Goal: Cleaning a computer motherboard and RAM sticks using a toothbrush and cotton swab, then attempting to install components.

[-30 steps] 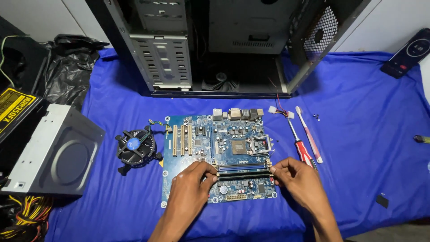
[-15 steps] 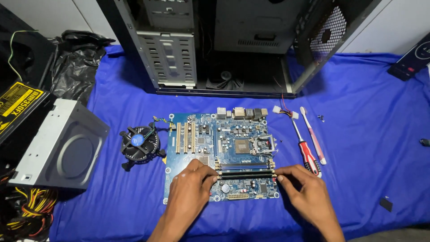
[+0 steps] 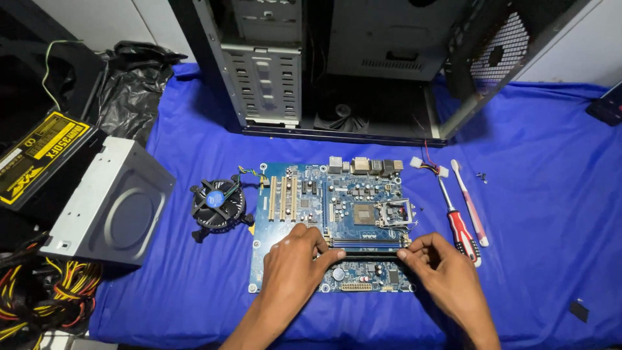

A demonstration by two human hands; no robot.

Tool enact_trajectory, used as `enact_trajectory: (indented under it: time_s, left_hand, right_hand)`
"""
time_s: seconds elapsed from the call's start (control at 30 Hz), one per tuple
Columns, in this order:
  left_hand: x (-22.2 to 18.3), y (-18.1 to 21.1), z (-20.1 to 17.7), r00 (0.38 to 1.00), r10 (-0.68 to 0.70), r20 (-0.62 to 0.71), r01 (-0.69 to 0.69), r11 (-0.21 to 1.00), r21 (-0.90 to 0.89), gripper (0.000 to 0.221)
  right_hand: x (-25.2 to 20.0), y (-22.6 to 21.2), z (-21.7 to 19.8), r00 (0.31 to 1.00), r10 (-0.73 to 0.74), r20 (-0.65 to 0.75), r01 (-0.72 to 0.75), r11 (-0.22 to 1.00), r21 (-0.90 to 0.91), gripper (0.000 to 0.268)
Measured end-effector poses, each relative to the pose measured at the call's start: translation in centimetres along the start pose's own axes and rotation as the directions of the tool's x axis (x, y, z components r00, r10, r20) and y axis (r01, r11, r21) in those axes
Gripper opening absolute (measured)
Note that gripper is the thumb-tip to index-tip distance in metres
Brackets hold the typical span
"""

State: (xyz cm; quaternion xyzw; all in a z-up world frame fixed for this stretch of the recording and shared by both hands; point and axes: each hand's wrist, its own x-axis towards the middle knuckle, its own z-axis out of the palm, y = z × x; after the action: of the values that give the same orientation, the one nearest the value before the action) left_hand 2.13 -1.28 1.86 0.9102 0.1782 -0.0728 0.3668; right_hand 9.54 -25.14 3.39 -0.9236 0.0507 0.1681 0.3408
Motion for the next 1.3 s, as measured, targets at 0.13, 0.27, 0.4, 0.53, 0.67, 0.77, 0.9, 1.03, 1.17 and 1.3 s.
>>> enact_trajectory:
  time_s: [0.13, 0.27, 0.4, 0.53, 0.67, 0.77, 0.9, 1.03, 1.17, 1.3]
  left_hand:
    - [0.4, -0.1, 0.2, 0.999, -0.039, 0.036, 0.037, 0.998, 0.054, 0.039]
    - [0.4, -0.5, 0.8, 0.995, 0.104, 0.006, -0.104, 0.989, 0.103, 0.04]
    - [0.0, -1.0, 1.4, 0.994, 0.105, -0.022, -0.102, 0.989, 0.106, 0.041]
    - [-0.5, -1.1, 1.4, 0.999, 0.004, -0.034, -0.002, 0.998, 0.065, 0.043]
    - [-1.6, -1.5, 2.0, 0.998, 0.04, -0.055, -0.041, 0.999, -0.013, 0.043]
    - [-1.8, -1.5, 3.4, 0.994, 0.041, -0.106, -0.048, 0.997, -0.068, 0.04]
    - [-2.3, -1.4, 4.5, 0.969, 0.143, -0.202, -0.147, 0.989, -0.005, 0.034]
    - [-2.0, -1.8, 3.7, 0.953, 0.223, -0.206, -0.207, 0.973, 0.101, 0.033]
    - [-1.4, -3.5, 0.0, 0.958, 0.159, -0.238, -0.143, 0.986, 0.083, 0.025]
    - [-1.5, -6.2, -6.5, 0.743, 0.284, -0.606, -0.228, 0.959, 0.17, 0.022]
  right_hand:
    - [1.8, 2.3, 0.5, 0.999, -0.026, 0.022, 0.025, 0.998, 0.05, 0.023]
    - [2.6, 3.0, 0.6, 0.985, -0.137, 0.11, 0.142, 0.989, -0.04, 0.03]
    - [1.4, 1.9, 0.5, 0.997, -0.076, 0.034, 0.075, 0.997, 0.015, 0.028]
    - [-0.1, 1.0, 0.0, 1.0, 0.018, 0.006, -0.018, 1.0, -0.025, 0.027]
    - [0.3, 3.9, 1.5, 0.987, -0.107, -0.123, 0.112, 0.993, 0.031, 0.044]
    - [0.1, 4.9, 2.5, 0.917, -0.333, -0.22, 0.35, 0.936, 0.041, 0.037]
    - [-0.4, 5.0, 2.7, 0.794, -0.544, -0.272, 0.552, 0.832, -0.053, 0.027]
    - [0.1, 5.4, 1.6, 0.804, -0.558, -0.204, 0.559, 0.827, -0.056, 0.02]
    - [0.8, 6.1, 0.8, 0.884, -0.425, -0.193, 0.411, 0.905, -0.11, 0.018]
    - [0.7, 6.7, 1.0, 0.927, -0.308, -0.216, 0.294, 0.951, -0.093, 0.017]
